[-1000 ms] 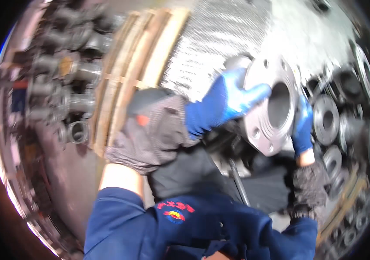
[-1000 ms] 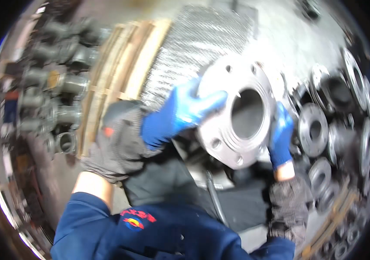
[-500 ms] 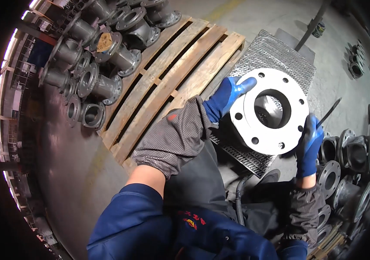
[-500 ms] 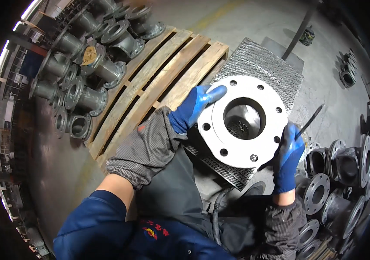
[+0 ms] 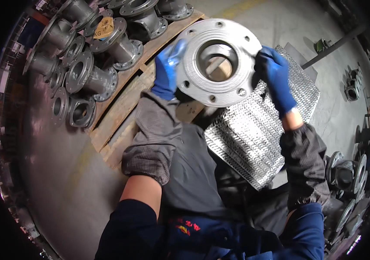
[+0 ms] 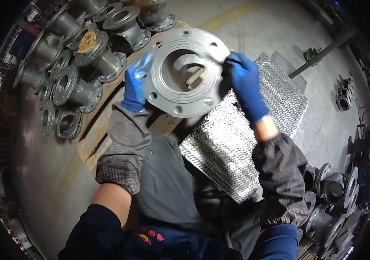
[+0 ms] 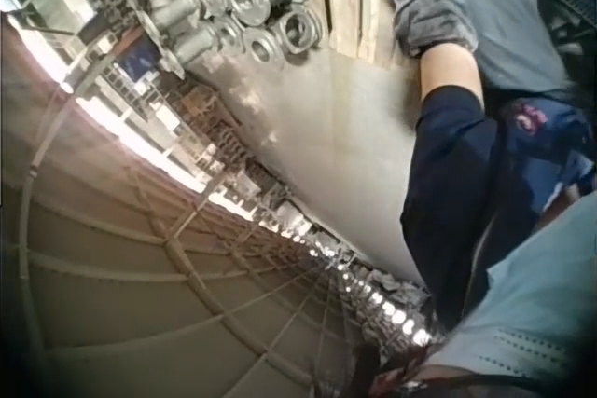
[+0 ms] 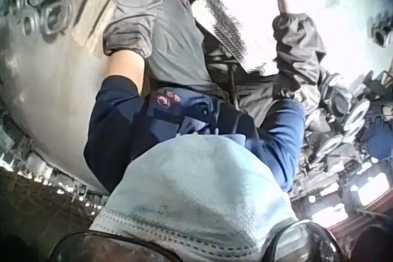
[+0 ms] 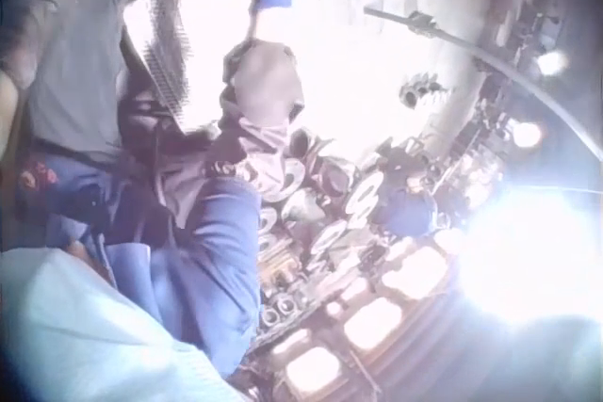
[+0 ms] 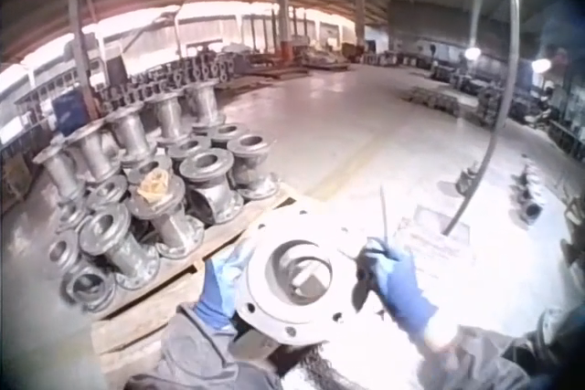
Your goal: The person uses a file to remove burrs from the interior and exterior surfaces of large metal valve components, handling them by hand and rotating them to reach all edges.
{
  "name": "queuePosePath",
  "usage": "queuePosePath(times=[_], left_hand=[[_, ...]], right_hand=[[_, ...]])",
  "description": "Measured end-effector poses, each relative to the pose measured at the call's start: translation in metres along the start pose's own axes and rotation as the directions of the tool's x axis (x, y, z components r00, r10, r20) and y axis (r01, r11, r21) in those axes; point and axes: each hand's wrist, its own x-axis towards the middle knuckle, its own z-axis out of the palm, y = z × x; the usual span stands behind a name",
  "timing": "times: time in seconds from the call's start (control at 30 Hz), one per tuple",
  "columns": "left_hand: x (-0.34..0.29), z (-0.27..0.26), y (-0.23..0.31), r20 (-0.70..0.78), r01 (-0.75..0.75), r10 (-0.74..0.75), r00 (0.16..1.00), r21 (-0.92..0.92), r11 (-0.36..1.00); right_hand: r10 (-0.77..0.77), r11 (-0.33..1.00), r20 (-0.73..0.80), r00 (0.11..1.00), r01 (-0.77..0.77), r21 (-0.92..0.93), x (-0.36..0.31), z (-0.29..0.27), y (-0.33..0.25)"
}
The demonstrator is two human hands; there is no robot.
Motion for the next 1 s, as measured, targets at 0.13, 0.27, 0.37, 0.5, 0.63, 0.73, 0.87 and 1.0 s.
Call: queuePosePath(times=[0.13,0.27,0.37,0.5,0.63,0.73,0.87,1.0], left_hand=[[0.003,-0.036,-0.046,-0.190,0.189,-0.271,0.944,-0.363,0.912],[0.030,-0.066,-0.068,-0.532,0.074,-0.208,0.821,-0.262,0.962],[0.056,-0.042,-0.056,-0.582,0.308,-0.476,0.659,-0.369,0.877],[0.088,-0.015,-0.095,-0.260,0.223,-0.318,0.912,-0.335,0.915],[0.095,0.062,-0.093,-0.104,0.514,-0.517,0.850,-0.061,0.856],[0.071,0.072,-0.070,-0.182,0.666,-0.642,0.745,0.137,0.734],[0.036,0.049,-0.035,-0.216,0.383,-0.322,0.922,0.638,0.668],[0.051,0.042,-0.032,0.238,-0.273,0.302,0.923,0.959,0.078]], right_hand=[[-0.241,0.888,0.092,0.966,0.257,-0.381,0.058,0.062,0.077],[-0.139,0.908,0.149,0.979,0.186,-0.374,0.080,0.098,0.062],[-0.174,0.805,0.199,0.965,0.255,-0.536,0.048,0.074,0.067],[-0.233,0.460,0.131,0.964,0.228,-0.858,0.006,-0.015,0.138],[-0.008,0.205,-0.024,1.000,-0.022,-0.979,-0.044,-0.096,0.175],[0.056,0.119,-0.082,0.995,-0.088,-0.989,-0.058,-0.104,0.195],[-0.133,0.248,-0.105,0.986,-0.069,-0.966,-0.069,-0.107,0.210],[0.040,0.342,-0.127,0.991,-0.133,-0.930,-0.065,-0.108,0.195]])
